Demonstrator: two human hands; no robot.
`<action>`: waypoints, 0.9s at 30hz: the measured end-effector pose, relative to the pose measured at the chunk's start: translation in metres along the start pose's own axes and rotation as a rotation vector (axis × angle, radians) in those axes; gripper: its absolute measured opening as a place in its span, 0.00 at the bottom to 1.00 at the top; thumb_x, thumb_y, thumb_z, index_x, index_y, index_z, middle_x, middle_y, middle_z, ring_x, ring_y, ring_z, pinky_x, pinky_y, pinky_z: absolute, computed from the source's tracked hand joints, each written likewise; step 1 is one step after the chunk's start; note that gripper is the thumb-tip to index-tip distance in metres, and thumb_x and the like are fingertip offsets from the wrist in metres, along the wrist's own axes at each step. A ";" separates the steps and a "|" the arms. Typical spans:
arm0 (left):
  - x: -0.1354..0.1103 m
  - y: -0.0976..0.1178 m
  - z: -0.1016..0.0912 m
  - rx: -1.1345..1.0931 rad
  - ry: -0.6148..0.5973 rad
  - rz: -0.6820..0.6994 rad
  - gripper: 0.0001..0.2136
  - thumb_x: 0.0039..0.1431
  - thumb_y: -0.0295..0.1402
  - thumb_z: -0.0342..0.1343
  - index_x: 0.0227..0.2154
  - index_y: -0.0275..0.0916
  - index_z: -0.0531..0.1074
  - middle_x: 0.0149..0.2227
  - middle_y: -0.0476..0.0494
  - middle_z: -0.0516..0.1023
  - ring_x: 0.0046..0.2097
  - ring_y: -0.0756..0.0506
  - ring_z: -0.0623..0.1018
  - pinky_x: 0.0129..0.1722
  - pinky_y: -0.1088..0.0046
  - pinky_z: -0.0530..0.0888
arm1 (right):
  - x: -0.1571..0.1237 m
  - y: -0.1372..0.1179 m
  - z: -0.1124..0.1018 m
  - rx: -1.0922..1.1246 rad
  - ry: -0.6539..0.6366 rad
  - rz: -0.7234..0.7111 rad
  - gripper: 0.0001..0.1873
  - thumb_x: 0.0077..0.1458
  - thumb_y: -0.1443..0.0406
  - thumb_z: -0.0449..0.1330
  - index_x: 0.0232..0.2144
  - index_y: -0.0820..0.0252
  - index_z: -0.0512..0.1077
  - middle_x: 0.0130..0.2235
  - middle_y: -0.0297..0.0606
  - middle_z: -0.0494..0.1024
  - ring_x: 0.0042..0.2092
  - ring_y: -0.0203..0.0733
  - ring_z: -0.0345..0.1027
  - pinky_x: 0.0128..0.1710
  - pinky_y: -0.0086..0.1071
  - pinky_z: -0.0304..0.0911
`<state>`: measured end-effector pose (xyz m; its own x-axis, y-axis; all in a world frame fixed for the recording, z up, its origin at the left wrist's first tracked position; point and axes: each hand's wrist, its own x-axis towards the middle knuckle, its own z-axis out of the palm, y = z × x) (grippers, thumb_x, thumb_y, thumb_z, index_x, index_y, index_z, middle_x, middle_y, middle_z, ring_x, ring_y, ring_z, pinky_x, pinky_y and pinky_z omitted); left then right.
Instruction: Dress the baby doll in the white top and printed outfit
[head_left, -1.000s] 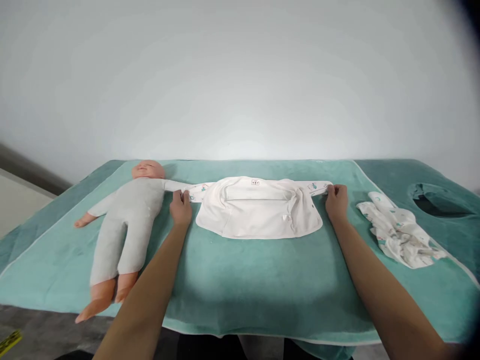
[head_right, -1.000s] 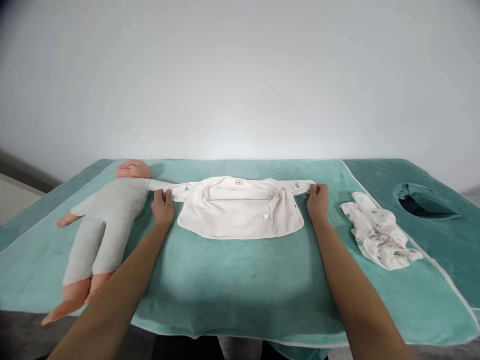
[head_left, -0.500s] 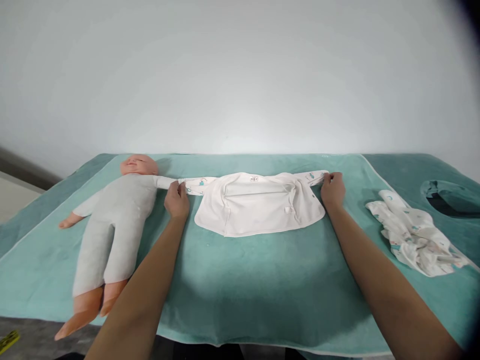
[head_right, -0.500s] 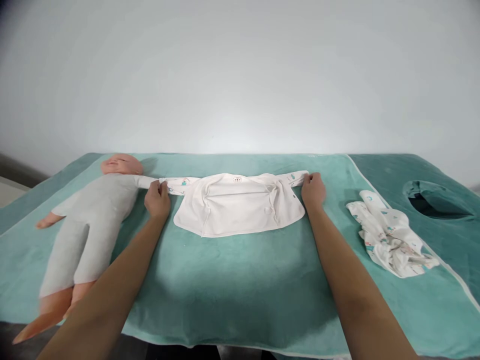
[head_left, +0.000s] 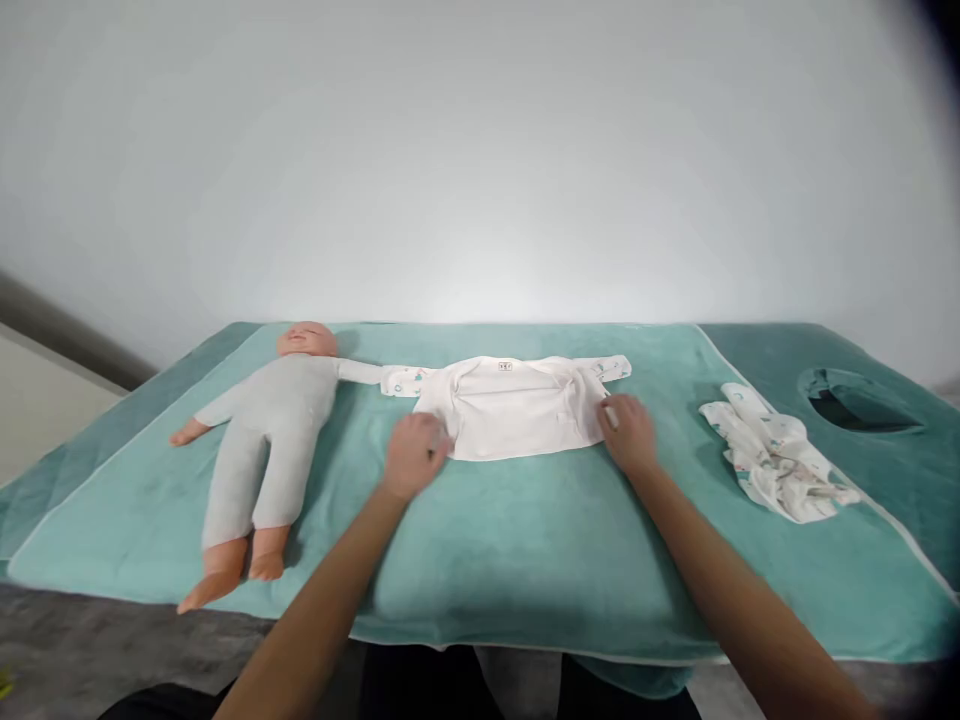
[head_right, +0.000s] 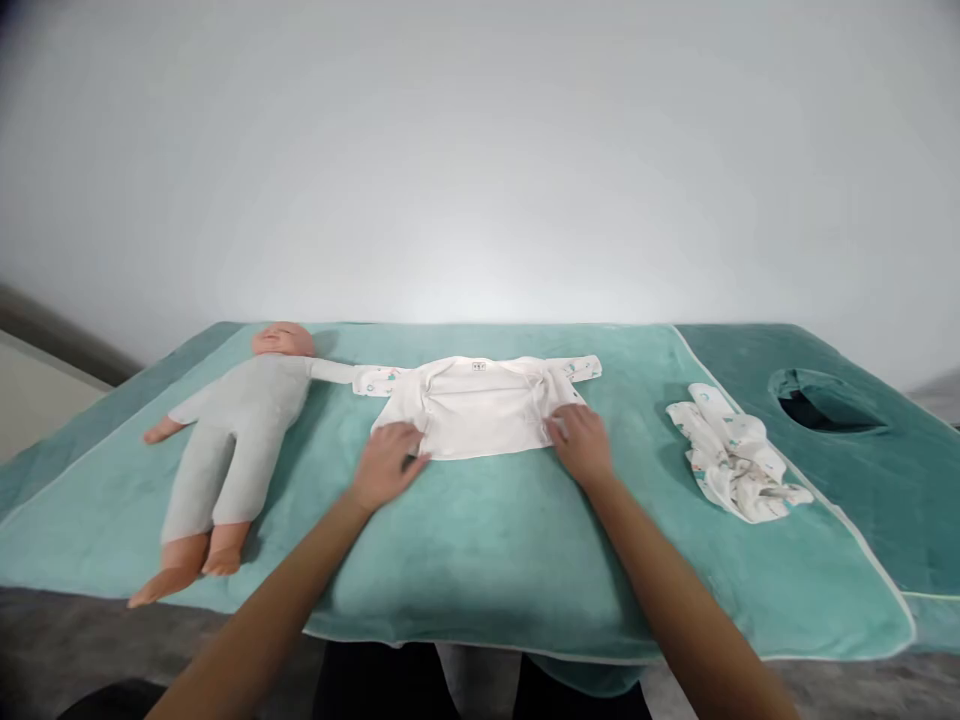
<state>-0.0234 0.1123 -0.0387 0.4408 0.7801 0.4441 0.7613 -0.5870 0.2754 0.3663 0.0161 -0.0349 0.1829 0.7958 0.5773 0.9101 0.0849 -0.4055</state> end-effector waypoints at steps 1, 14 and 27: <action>-0.009 0.012 0.003 0.011 -0.064 0.121 0.12 0.63 0.36 0.52 0.46 0.42 0.73 0.47 0.39 0.76 0.54 0.40 0.72 0.54 0.60 0.69 | -0.011 -0.009 0.000 -0.001 -0.089 -0.095 0.11 0.63 0.57 0.53 0.39 0.53 0.73 0.43 0.45 0.76 0.48 0.52 0.67 0.49 0.44 0.62; -0.034 0.059 -0.012 0.158 -0.051 0.283 0.09 0.64 0.28 0.49 0.40 0.40 0.74 0.40 0.41 0.78 0.45 0.43 0.74 0.55 0.59 0.66 | -0.047 -0.037 0.001 -0.196 -0.139 -0.366 0.15 0.61 0.74 0.50 0.41 0.56 0.75 0.43 0.41 0.77 0.46 0.45 0.68 0.47 0.38 0.58; -0.049 0.065 -0.009 0.161 -0.035 0.227 0.12 0.68 0.34 0.46 0.32 0.39 0.72 0.34 0.42 0.75 0.41 0.43 0.72 0.43 0.63 0.66 | -0.038 -0.077 -0.005 -0.202 -0.266 -0.184 0.16 0.66 0.65 0.49 0.43 0.58 0.76 0.47 0.43 0.78 0.50 0.46 0.68 0.53 0.38 0.58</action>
<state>0.0001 0.0345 -0.0346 0.6228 0.6413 0.4482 0.7058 -0.7077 0.0318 0.2911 -0.0236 -0.0216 -0.0691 0.9084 0.4123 0.9785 0.1423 -0.1495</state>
